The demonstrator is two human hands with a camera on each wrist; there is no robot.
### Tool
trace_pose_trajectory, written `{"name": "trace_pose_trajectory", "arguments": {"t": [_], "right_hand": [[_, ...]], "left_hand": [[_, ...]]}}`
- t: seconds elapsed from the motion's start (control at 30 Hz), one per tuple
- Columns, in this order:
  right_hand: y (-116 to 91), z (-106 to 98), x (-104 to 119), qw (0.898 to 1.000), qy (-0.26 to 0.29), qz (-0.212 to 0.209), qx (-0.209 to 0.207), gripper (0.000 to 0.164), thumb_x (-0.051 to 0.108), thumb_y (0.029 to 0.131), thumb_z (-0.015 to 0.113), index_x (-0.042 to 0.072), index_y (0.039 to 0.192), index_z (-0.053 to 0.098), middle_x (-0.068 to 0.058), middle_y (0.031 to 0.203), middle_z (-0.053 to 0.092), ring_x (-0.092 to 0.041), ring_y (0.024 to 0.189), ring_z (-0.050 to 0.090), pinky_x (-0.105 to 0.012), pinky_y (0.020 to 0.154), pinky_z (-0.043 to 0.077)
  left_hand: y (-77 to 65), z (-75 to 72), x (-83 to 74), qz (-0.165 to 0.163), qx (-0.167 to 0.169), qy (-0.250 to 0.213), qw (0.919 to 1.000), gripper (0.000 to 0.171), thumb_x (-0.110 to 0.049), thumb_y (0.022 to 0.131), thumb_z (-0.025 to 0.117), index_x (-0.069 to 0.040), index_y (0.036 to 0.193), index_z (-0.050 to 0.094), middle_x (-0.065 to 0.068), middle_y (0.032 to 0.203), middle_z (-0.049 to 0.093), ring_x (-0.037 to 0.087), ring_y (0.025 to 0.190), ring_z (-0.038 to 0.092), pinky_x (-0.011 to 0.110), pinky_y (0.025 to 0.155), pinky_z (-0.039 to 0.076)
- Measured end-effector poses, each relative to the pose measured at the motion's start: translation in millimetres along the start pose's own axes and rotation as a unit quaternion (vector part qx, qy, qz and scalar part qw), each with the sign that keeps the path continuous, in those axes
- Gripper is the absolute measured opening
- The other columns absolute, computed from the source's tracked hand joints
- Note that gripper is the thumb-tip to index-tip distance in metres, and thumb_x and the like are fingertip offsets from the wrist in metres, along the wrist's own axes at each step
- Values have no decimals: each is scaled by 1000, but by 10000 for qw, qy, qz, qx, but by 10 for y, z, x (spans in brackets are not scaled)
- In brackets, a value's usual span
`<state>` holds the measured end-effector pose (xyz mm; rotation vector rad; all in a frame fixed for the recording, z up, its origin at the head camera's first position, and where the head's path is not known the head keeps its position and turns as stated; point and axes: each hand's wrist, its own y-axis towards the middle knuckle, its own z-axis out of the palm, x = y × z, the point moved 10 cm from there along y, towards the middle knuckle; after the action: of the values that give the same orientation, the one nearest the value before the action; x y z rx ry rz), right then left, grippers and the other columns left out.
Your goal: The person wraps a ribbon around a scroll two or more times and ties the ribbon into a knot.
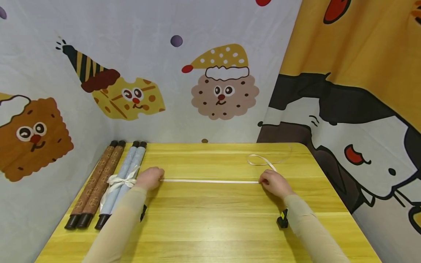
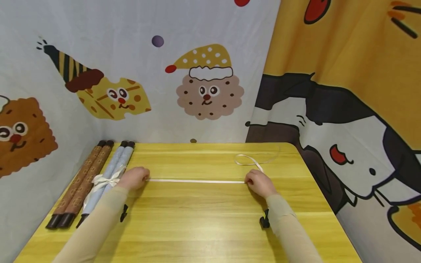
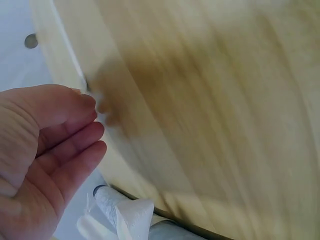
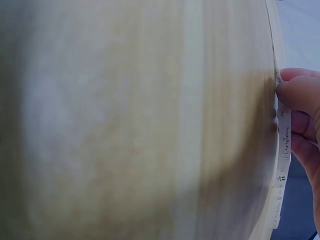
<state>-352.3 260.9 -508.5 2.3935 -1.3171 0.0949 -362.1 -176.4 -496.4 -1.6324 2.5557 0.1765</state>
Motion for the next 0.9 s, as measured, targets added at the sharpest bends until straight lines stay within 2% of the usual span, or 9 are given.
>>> {"name": "trace_pose_trajectory", "arguments": {"t": [0.07, 0.2, 0.33, 0.57, 0.67, 0.77, 0.9], "right_hand": [[-2, -11, 13, 10000, -9, -47, -27, 22, -4, 78, 78, 16, 84, 71, 6, 86, 62, -14, 79, 59, -36, 72, 52], [-9, -24, 13, 10000, -39, -32, -10, 21, -3, 79, 78, 17, 84, 71, 6, 87, 62, -14, 79, 59, -36, 72, 52], [-10, -21, 5, 10000, -14, 67, 68, 21, -2, 80, 77, 17, 85, 72, 6, 88, 62, -14, 80, 59, -36, 73, 52], [-9, -24, 52, 10000, 20, -17, -13, 23, -4, 78, 78, 17, 83, 71, 6, 87, 63, -14, 79, 59, -36, 71, 52], [-11, -17, 52, 10000, -8, -14, -30, 23, -4, 78, 78, 17, 83, 72, 6, 86, 63, -14, 79, 60, -36, 72, 52], [-12, -4, 36, 9999, -38, 80, 56, 22, -4, 79, 78, 17, 83, 72, 6, 87, 63, -14, 80, 60, -37, 73, 52], [-12, 5, 27, 9998, -54, 147, 143, 22, -3, 80, 76, 18, 84, 71, 6, 87, 64, -15, 81, 60, -37, 75, 52]], "left_hand": [[-24, -32, 40, -120, 7, -217, 9997, 12, 1, 85, 72, -6, 92, 66, 8, 86, 66, 27, 80, 64, 43, 72, 53], [-79, -181, 159, -410, -127, -679, 9968, 30, -3, 86, 73, 2, 115, 65, 18, 100, 67, 35, 91, 65, 48, 77, 53], [-162, -399, 344, -746, -365, -979, 9917, 41, -5, 88, 70, 6, 126, 59, 23, 108, 66, 38, 96, 63, 52, 77, 52], [-480, -753, 854, -1521, -694, -1308, 9772, 48, -9, 92, 62, 10, 134, 50, 32, 118, 59, 47, 101, 59, 59, 79, 47], [-648, -853, 1082, -1771, -914, -1235, 9721, 50, -12, 92, 63, 14, 132, 49, 37, 119, 56, 52, 103, 55, 62, 81, 45], [-797, -897, 1276, -1903, -1118, -1192, 9680, 50, -13, 90, 61, 19, 127, 48, 40, 115, 54, 56, 101, 53, 64, 82, 43], [-972, -870, 1458, -2110, -1048, -1276, 9634, 52, -13, 90, 59, 24, 124, 45, 44, 115, 51, 59, 102, 50, 66, 84, 42]]}}
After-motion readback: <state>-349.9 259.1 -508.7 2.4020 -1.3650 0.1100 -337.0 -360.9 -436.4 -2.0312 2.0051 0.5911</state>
